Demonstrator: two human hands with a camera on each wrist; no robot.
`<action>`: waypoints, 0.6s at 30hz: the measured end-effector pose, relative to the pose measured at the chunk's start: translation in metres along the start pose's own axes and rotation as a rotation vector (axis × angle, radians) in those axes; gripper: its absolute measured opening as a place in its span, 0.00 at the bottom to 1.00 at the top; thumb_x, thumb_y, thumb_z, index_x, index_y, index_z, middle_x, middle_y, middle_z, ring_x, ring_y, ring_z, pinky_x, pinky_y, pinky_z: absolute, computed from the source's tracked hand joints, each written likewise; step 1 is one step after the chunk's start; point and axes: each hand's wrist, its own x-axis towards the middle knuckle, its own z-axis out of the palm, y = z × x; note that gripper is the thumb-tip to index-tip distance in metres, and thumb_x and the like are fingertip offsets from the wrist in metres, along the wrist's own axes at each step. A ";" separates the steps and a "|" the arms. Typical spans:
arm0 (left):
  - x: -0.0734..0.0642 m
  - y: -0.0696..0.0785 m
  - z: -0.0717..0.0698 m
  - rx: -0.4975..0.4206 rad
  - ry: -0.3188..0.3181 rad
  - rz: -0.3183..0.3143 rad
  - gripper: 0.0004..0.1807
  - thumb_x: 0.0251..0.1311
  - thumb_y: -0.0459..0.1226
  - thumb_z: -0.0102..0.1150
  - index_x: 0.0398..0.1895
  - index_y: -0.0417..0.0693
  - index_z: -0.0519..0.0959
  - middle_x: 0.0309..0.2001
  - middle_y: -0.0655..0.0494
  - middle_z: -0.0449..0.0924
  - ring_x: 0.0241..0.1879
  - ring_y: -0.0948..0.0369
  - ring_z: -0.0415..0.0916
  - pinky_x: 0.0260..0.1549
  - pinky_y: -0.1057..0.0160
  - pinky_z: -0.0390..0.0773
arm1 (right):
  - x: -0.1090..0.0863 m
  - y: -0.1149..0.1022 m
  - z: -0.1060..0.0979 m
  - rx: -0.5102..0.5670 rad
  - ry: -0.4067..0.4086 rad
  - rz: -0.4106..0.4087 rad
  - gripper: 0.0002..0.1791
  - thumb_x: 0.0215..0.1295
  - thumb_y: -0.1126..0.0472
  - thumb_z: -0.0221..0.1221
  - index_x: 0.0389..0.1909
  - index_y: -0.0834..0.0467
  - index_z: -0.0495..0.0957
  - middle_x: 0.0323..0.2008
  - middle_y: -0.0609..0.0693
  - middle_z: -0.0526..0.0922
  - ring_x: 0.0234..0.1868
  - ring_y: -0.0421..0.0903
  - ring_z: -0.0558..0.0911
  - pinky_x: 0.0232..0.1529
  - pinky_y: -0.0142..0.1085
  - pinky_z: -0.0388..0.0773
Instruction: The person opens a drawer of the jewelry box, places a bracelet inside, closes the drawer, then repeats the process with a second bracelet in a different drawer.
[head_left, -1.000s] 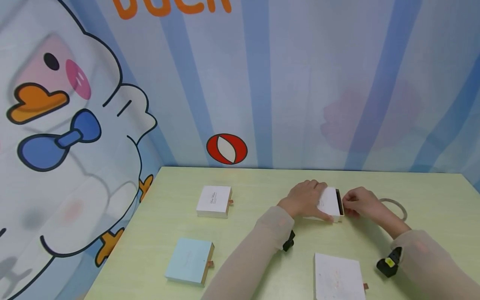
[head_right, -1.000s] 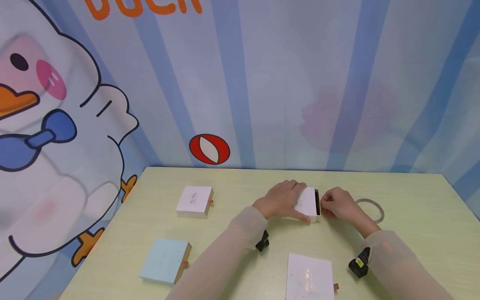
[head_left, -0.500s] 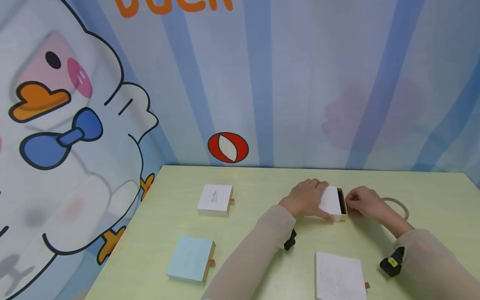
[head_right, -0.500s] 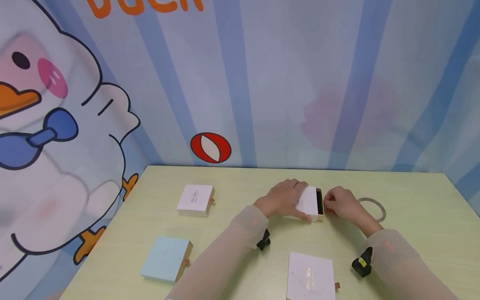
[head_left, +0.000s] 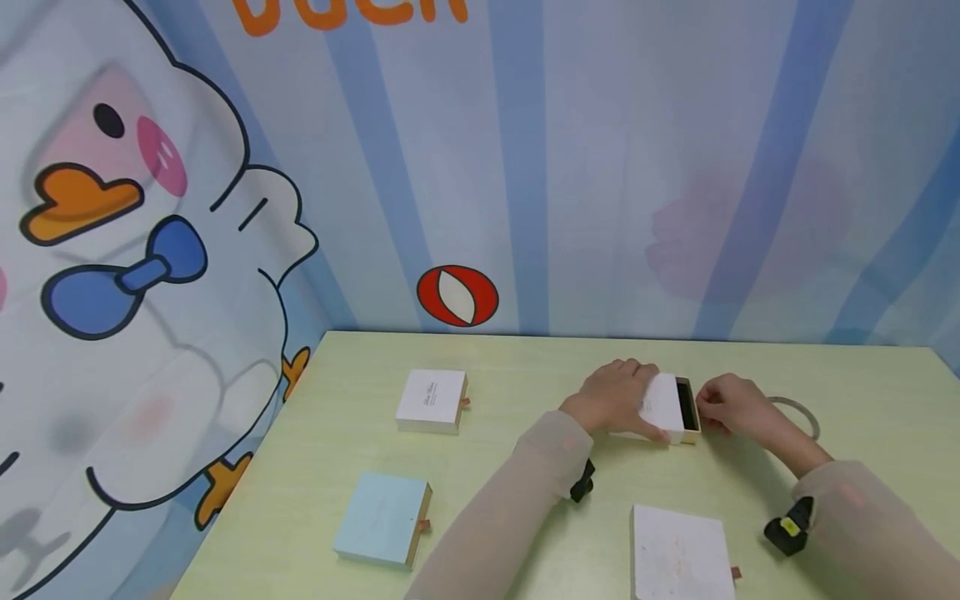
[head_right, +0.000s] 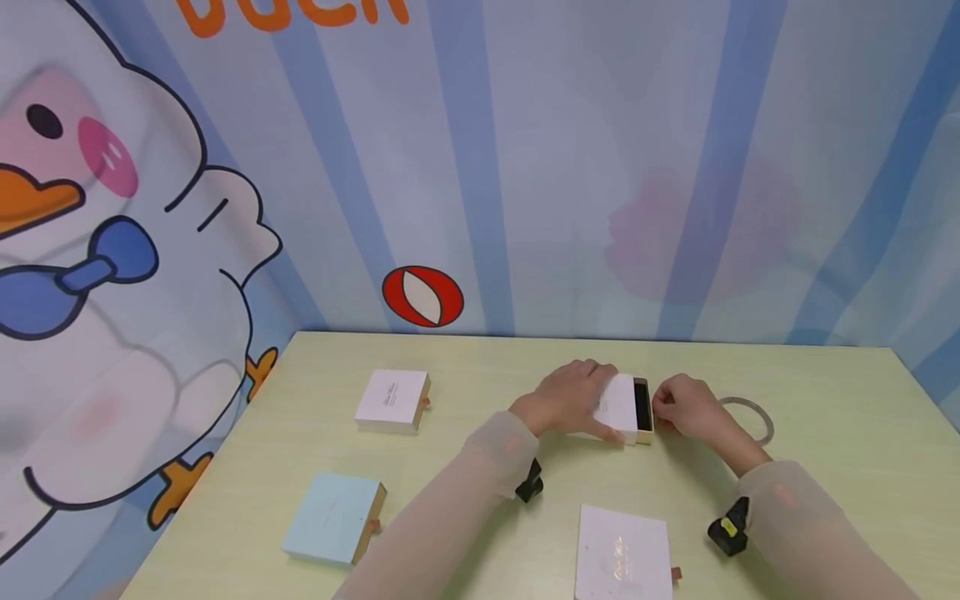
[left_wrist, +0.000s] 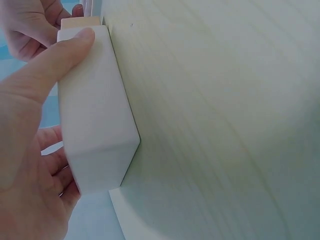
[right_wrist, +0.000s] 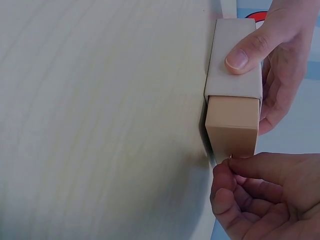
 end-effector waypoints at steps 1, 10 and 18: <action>0.000 0.000 0.000 0.001 -0.001 -0.001 0.57 0.49 0.73 0.60 0.78 0.56 0.55 0.67 0.62 0.65 0.61 0.65 0.64 0.61 0.70 0.63 | 0.000 0.000 0.000 -0.002 -0.001 -0.001 0.11 0.67 0.71 0.53 0.24 0.65 0.75 0.14 0.48 0.73 0.15 0.43 0.70 0.21 0.34 0.66; 0.000 0.000 0.001 -0.018 -0.002 -0.002 0.58 0.48 0.72 0.61 0.78 0.56 0.55 0.68 0.62 0.64 0.63 0.65 0.63 0.62 0.70 0.62 | -0.002 0.002 -0.001 -0.024 -0.003 0.003 0.11 0.68 0.71 0.52 0.24 0.65 0.75 0.14 0.46 0.72 0.15 0.43 0.69 0.21 0.35 0.65; -0.001 0.000 0.000 -0.033 -0.001 -0.006 0.57 0.48 0.72 0.62 0.78 0.56 0.55 0.68 0.62 0.64 0.63 0.65 0.63 0.62 0.70 0.62 | -0.004 0.001 -0.004 -0.019 -0.010 0.025 0.11 0.69 0.71 0.52 0.25 0.65 0.74 0.15 0.47 0.72 0.15 0.43 0.70 0.20 0.35 0.66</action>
